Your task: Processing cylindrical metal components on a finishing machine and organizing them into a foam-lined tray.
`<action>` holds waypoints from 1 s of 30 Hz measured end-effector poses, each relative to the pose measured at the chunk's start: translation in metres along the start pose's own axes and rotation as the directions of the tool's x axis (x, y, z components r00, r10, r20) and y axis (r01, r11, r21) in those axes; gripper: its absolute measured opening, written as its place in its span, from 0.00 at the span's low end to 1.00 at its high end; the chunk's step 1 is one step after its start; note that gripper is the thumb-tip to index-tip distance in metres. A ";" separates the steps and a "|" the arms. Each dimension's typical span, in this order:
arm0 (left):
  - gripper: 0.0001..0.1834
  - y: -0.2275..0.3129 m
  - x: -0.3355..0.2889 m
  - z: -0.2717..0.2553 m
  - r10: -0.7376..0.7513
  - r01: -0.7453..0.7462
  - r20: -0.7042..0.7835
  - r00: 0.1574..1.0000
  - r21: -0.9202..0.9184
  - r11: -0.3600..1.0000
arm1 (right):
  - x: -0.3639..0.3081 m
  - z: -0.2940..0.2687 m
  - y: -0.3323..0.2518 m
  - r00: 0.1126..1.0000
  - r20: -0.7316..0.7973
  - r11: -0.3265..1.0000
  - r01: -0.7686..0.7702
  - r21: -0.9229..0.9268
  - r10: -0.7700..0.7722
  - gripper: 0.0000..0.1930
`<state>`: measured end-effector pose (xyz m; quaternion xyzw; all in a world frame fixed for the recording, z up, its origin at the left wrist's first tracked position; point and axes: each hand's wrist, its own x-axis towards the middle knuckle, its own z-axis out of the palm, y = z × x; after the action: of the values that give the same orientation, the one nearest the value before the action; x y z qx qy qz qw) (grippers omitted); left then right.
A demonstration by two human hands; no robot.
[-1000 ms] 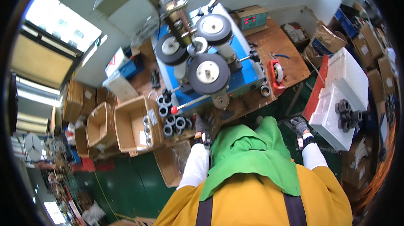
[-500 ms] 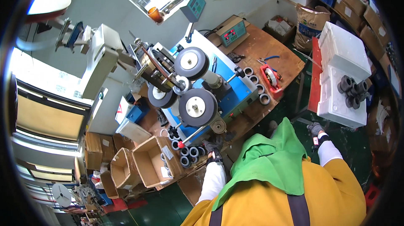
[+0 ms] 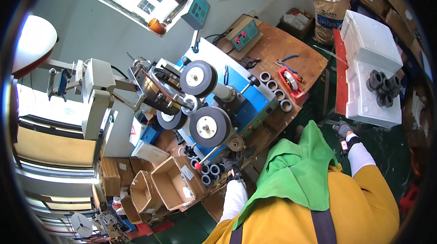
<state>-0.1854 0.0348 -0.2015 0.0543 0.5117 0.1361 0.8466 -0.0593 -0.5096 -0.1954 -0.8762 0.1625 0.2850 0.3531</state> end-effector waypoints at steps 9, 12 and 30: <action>0.30 -0.001 -0.002 -0.002 0.003 -0.002 -0.016 1.000 0.022 1.000 | -0.008 0.001 0.014 0.981 0.076 0.977 -0.184 0.103 0.177 0.09; 0.30 -0.002 -0.004 0.001 0.001 0.000 -0.005 1.000 0.027 1.000 | -0.005 0.002 0.014 0.985 0.068 0.978 -0.169 0.125 0.161 0.10; 0.30 -0.004 -0.001 0.047 -0.008 0.014 0.066 0.998 -0.090 0.996 | -0.007 -0.004 0.037 0.981 0.116 0.972 -0.176 0.157 0.158 0.09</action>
<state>-0.1435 0.0333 -0.1793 0.0175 0.4772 0.1529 0.8652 -0.0812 -0.5378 -0.2080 -0.8109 0.2406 0.3438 0.4078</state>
